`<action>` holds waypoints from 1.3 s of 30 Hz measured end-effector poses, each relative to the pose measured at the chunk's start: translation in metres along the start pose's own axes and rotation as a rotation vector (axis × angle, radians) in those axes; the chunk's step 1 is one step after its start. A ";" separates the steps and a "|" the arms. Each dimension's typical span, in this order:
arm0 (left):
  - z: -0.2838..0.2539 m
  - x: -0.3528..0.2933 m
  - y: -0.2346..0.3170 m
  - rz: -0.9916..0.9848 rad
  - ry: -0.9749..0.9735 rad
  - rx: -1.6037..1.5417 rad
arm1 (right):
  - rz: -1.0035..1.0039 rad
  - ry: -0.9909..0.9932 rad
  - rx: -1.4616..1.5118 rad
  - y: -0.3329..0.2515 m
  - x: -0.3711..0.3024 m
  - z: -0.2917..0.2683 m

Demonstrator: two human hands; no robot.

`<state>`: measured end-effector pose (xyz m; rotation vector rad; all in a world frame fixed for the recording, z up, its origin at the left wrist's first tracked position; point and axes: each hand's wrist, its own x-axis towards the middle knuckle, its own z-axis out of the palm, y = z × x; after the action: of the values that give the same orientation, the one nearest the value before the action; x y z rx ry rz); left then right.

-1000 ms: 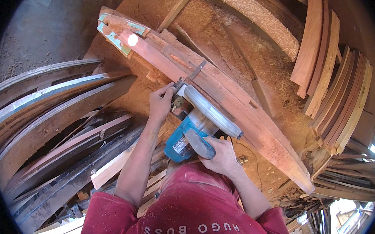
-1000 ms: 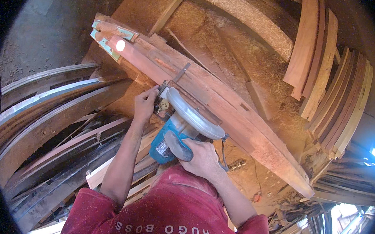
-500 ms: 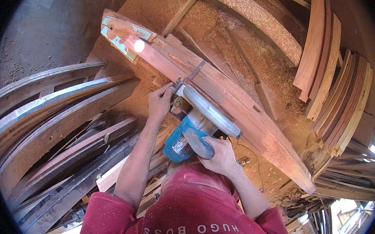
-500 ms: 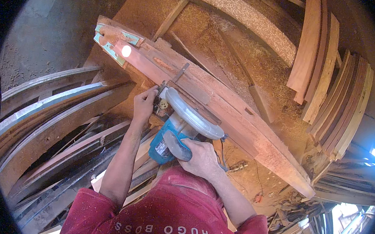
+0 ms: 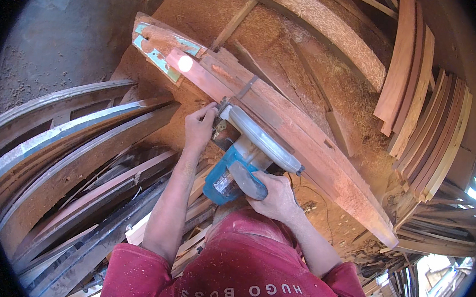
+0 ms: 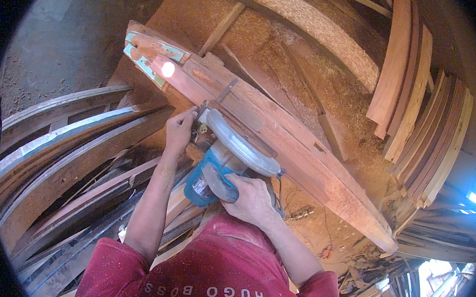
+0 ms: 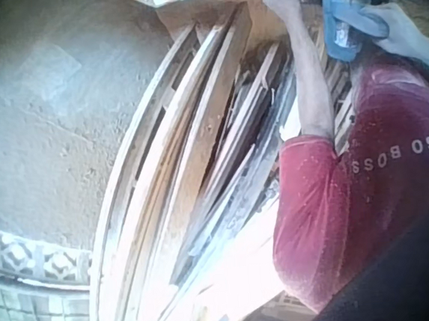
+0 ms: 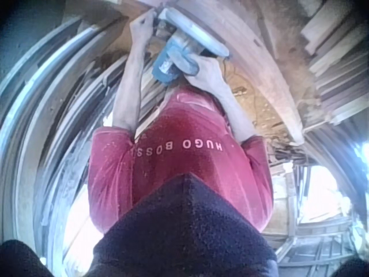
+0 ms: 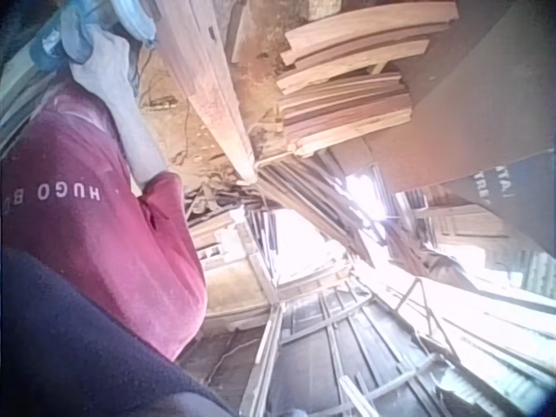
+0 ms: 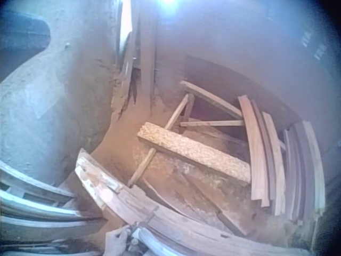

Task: The person uses a circular saw to cut along a marked line on a piece of wood, then moves several other wooden planks, and finally cuts another line on a different piece of wood.

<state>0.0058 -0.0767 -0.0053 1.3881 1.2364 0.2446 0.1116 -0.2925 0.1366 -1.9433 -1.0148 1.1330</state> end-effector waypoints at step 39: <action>-0.060 0.059 0.023 -0.042 0.030 -0.024 | 0.049 -0.045 -0.031 -0.047 0.073 0.026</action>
<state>-0.0029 0.0099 0.0003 1.3410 1.2819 0.2514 0.0985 -0.2034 0.1367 -1.9846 -1.0190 1.1996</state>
